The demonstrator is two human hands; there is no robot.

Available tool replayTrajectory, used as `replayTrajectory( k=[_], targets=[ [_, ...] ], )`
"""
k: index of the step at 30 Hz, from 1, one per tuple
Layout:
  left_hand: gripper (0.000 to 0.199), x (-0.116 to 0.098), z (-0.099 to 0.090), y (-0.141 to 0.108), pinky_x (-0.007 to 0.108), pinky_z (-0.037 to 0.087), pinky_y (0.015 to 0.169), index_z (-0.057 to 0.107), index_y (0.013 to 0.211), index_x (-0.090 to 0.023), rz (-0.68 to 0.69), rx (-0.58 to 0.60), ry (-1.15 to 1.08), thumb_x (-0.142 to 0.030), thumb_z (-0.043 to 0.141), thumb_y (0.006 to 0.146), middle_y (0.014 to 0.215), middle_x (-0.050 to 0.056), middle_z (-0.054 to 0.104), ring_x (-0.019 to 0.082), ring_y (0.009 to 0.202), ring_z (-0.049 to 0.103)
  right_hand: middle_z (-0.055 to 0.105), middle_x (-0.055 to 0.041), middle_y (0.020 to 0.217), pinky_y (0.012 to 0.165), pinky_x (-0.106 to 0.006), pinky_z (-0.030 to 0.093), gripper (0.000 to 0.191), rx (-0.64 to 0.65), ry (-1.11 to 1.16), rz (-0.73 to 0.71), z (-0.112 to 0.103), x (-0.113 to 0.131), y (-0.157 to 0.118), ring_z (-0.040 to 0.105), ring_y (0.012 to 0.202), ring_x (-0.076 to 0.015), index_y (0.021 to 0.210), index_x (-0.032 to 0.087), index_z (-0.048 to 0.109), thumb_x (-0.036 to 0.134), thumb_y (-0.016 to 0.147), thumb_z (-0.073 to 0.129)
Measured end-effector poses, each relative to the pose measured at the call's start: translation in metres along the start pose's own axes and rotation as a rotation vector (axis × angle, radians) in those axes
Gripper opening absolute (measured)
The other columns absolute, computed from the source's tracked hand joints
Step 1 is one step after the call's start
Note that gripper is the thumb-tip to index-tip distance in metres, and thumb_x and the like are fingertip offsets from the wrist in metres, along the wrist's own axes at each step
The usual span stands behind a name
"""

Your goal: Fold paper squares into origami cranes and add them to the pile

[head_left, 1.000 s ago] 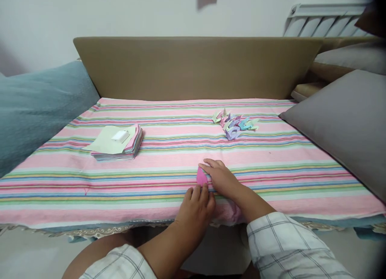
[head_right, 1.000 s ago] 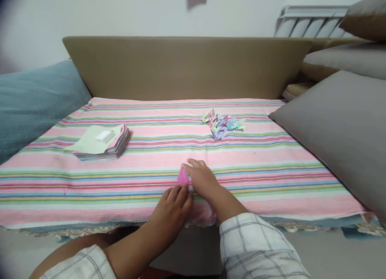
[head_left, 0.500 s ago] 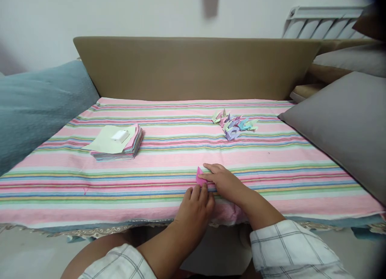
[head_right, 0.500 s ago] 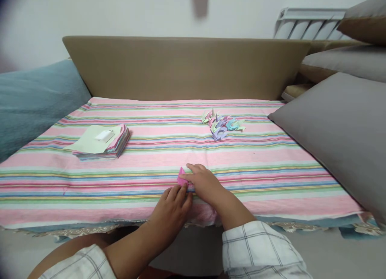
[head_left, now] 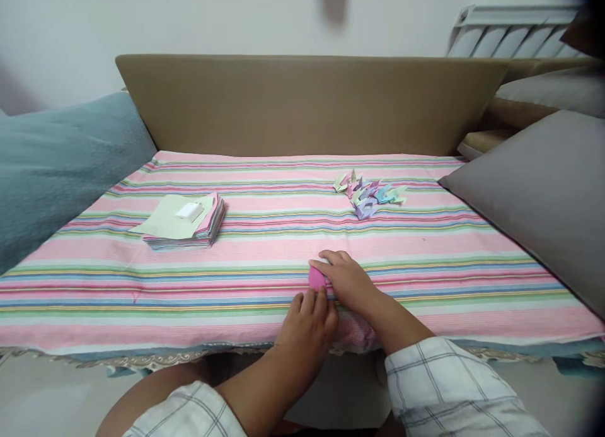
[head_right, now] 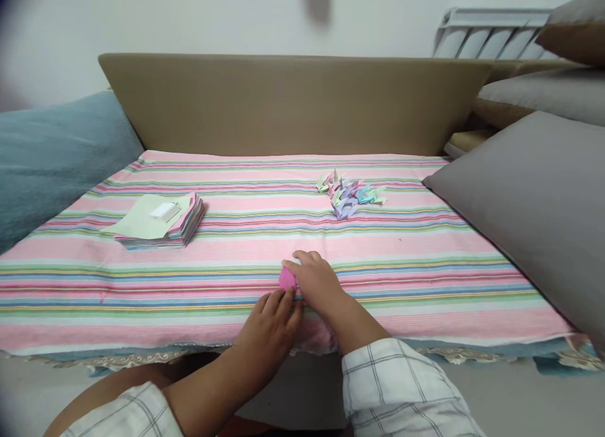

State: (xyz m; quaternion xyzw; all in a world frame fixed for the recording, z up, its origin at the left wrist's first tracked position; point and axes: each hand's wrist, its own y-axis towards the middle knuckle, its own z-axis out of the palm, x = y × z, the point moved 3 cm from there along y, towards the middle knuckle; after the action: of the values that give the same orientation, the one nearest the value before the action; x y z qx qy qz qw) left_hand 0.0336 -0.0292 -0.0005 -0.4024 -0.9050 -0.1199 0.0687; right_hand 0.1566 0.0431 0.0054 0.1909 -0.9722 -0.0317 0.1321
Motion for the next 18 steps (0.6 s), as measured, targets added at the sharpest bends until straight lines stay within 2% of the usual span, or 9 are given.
replayTrajectory(
  k=[4, 9, 14, 18],
  targets=[
    [0.039, 0.001, -0.001, 0.001, 0.045, 0.038, 0.089, 0.051, 0.122, -0.012, 0.008, 0.001, -0.01, -0.028, 0.047, 0.086, 0.13, 0.019, 0.048, 0.029, 0.111, 0.047, 0.049, -0.009, 0.132, 0.099, -0.037, 0.036, 0.059, 0.023, 0.106, -0.063, -0.003, 0.0, -0.004, 0.044, 0.117, -0.0218, 0.133, 0.024, 0.046, 0.005, 0.078, 0.048],
    [0.037, 0.0, -0.003, 0.002, 0.043, 0.04, 0.085, 0.052, 0.12, -0.011, -0.002, -0.004, -0.014, -0.027, 0.046, 0.087, 0.127, 0.02, 0.05, 0.029, 0.108, 0.049, 0.043, -0.0067, 0.138, 0.103, -0.04, 0.033, 0.045, 0.029, 0.195, -0.159, -0.004, 0.0, -0.016, 0.037, 0.126, -0.0228, 0.119, 0.029, 0.06, 0.008, 0.08, 0.049],
    [0.037, 0.0, -0.003, 0.003, 0.043, 0.04, 0.085, 0.052, 0.119, -0.01, -0.005, 0.0, -0.013, -0.027, 0.045, 0.087, 0.125, 0.02, 0.051, 0.03, 0.108, 0.049, 0.047, -0.0065, 0.135, 0.102, -0.04, 0.034, 0.035, 0.024, 0.127, -0.098, -0.005, 0.007, -0.017, 0.039, 0.124, -0.0241, 0.115, 0.03, 0.063, 0.017, 0.085, 0.052],
    [0.038, 0.0, -0.001, 0.002, 0.043, 0.04, 0.086, 0.051, 0.121, -0.011, 0.006, 0.001, -0.008, -0.028, 0.045, 0.087, 0.129, 0.021, 0.049, 0.03, 0.11, 0.049, 0.047, -0.0065, 0.133, 0.098, -0.039, 0.038, 0.037, 0.017, 0.07, -0.066, -0.004, 0.006, -0.011, 0.041, 0.119, -0.0247, 0.117, 0.031, 0.061, 0.017, 0.084, 0.054]
  ],
)
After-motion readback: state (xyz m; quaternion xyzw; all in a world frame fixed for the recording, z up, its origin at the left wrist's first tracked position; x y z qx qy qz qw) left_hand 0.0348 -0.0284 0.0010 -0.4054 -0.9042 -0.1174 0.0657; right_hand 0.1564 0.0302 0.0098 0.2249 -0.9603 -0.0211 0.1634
